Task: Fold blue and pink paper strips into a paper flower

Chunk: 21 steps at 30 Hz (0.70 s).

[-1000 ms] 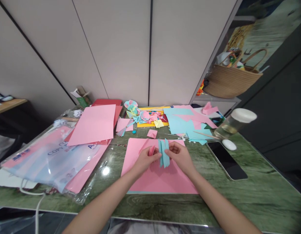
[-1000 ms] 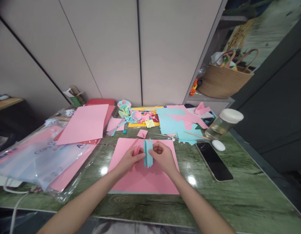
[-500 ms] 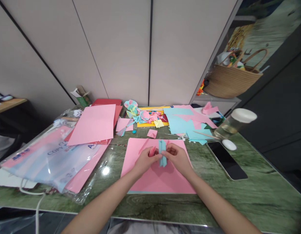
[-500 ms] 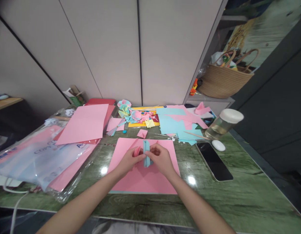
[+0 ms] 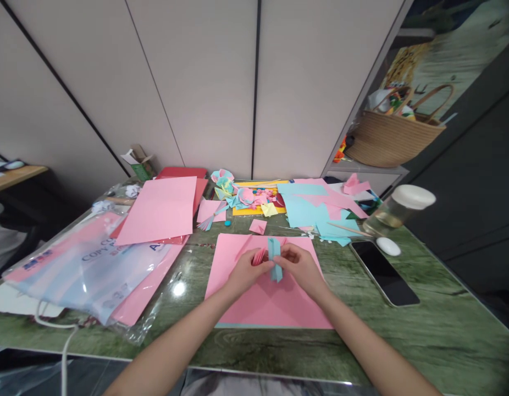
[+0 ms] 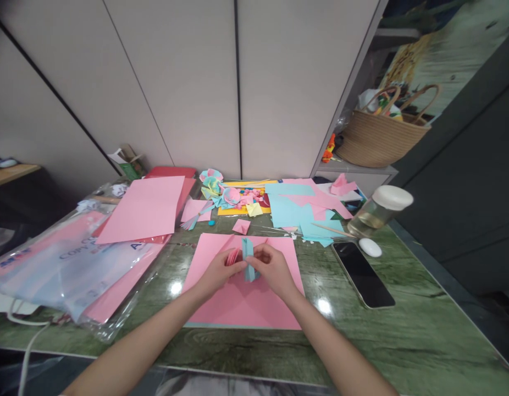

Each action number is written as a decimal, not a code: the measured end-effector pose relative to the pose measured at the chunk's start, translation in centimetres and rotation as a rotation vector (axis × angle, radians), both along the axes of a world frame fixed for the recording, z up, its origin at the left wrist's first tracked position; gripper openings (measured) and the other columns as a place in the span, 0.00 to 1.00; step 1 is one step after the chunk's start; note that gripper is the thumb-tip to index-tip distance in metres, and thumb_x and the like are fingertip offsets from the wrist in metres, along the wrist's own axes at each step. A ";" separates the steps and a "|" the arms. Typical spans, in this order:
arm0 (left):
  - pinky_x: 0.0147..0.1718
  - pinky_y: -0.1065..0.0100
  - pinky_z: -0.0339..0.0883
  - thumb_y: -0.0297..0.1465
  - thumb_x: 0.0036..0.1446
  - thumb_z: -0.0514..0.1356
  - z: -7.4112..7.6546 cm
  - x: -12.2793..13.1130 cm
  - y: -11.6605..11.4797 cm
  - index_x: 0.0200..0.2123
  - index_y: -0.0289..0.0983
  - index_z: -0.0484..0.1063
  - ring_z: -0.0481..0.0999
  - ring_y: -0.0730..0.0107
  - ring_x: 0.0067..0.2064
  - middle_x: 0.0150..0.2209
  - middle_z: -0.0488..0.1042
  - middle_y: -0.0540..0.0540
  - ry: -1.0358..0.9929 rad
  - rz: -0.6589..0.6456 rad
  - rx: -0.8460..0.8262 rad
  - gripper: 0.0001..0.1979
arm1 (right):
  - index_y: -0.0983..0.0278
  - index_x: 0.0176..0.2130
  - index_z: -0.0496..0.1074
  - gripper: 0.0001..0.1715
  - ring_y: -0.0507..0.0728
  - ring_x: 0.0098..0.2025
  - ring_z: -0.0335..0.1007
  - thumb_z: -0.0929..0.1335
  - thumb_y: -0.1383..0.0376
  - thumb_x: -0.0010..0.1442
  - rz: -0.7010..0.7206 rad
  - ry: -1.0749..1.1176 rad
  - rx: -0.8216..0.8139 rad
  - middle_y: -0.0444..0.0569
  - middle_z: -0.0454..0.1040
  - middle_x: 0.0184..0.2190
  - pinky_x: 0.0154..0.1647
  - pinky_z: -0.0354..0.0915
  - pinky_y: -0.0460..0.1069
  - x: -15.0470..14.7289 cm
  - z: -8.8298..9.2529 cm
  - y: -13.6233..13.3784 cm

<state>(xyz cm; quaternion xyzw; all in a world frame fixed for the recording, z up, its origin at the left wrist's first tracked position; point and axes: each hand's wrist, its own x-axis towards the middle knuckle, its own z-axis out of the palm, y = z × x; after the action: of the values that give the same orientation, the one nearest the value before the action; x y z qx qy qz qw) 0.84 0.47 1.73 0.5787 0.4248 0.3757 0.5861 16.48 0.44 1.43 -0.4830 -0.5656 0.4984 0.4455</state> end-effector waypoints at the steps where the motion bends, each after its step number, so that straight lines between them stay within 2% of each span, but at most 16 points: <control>1: 0.28 0.73 0.59 0.35 0.46 0.58 -0.2 0.0 0.1 0.30 0.33 0.68 0.65 0.74 0.28 0.26 0.68 0.51 0.023 0.010 0.023 0.11 | 0.64 0.27 0.66 0.11 0.50 0.26 0.62 0.68 0.59 0.46 -0.003 -0.020 0.019 0.43 0.67 0.24 0.28 0.60 0.46 0.0 0.0 0.0; 6: 0.28 0.72 0.61 0.35 0.44 0.59 -0.8 0.0 0.3 0.31 0.33 0.68 0.66 0.73 0.29 0.27 0.68 0.51 0.091 0.039 0.045 0.12 | 0.64 0.28 0.67 0.10 0.51 0.27 0.63 0.67 0.59 0.48 0.027 -0.048 0.046 0.44 0.68 0.25 0.29 0.60 0.46 -0.1 0.0 -0.3; 9: 0.28 0.72 0.62 0.36 0.44 0.59 -0.6 -0.1 0.2 0.32 0.34 0.68 0.67 0.73 0.29 0.29 0.70 0.50 0.068 0.037 0.006 0.13 | 0.64 0.28 0.67 0.11 0.51 0.26 0.62 0.67 0.59 0.47 -0.025 -0.021 0.040 0.43 0.67 0.24 0.27 0.60 0.46 0.2 0.2 0.0; 15: 0.16 0.76 0.56 0.40 0.45 0.59 -0.2 -0.4 0.1 0.32 0.34 0.67 0.64 0.77 0.21 0.23 0.67 0.51 0.073 0.021 -0.098 0.16 | 0.63 0.26 0.63 0.12 0.50 0.23 0.60 0.67 0.57 0.48 -0.147 -0.076 0.096 0.42 0.64 0.21 0.24 0.57 0.45 1.3 0.5 0.8; 17: 0.13 0.77 0.53 0.41 0.45 0.58 -0.1 -0.4 0.0 0.33 0.35 0.68 0.63 0.78 0.19 0.21 0.65 0.52 0.068 0.001 -0.133 0.16 | 0.62 0.28 0.61 0.10 0.50 0.22 0.60 0.65 0.59 0.49 -0.170 -0.223 0.135 0.41 0.64 0.20 0.24 0.56 0.44 1.8 0.5 1.0; 19: 0.11 0.77 0.50 0.42 0.46 0.57 0.1 -0.4 0.0 0.35 0.35 0.68 0.60 0.80 0.16 0.20 0.64 0.53 0.048 -0.027 -0.165 0.17 | 0.61 0.31 0.61 0.06 0.51 0.23 0.61 0.64 0.62 0.51 -0.205 -0.493 0.186 0.41 0.65 0.20 0.25 0.54 0.44 2.4 0.2 1.2; 21: 0.11 0.77 0.48 0.41 0.46 0.57 0.5 -0.4 -0.1 0.36 0.35 0.68 0.57 0.82 0.15 0.19 0.63 0.54 0.022 -0.055 -0.186 0.17 | 0.61 0.34 0.61 0.07 0.52 0.23 0.62 0.62 0.66 0.51 -0.246 -0.803 0.199 0.42 0.66 0.21 0.25 0.52 0.45 3.2 -0.2 1.5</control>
<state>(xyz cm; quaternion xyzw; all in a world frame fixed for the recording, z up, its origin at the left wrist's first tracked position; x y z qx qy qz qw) 0.42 0.36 2.20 0.5372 0.4481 0.3123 0.6427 19.70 1.94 1.23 -0.6570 -0.6776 0.1570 0.2906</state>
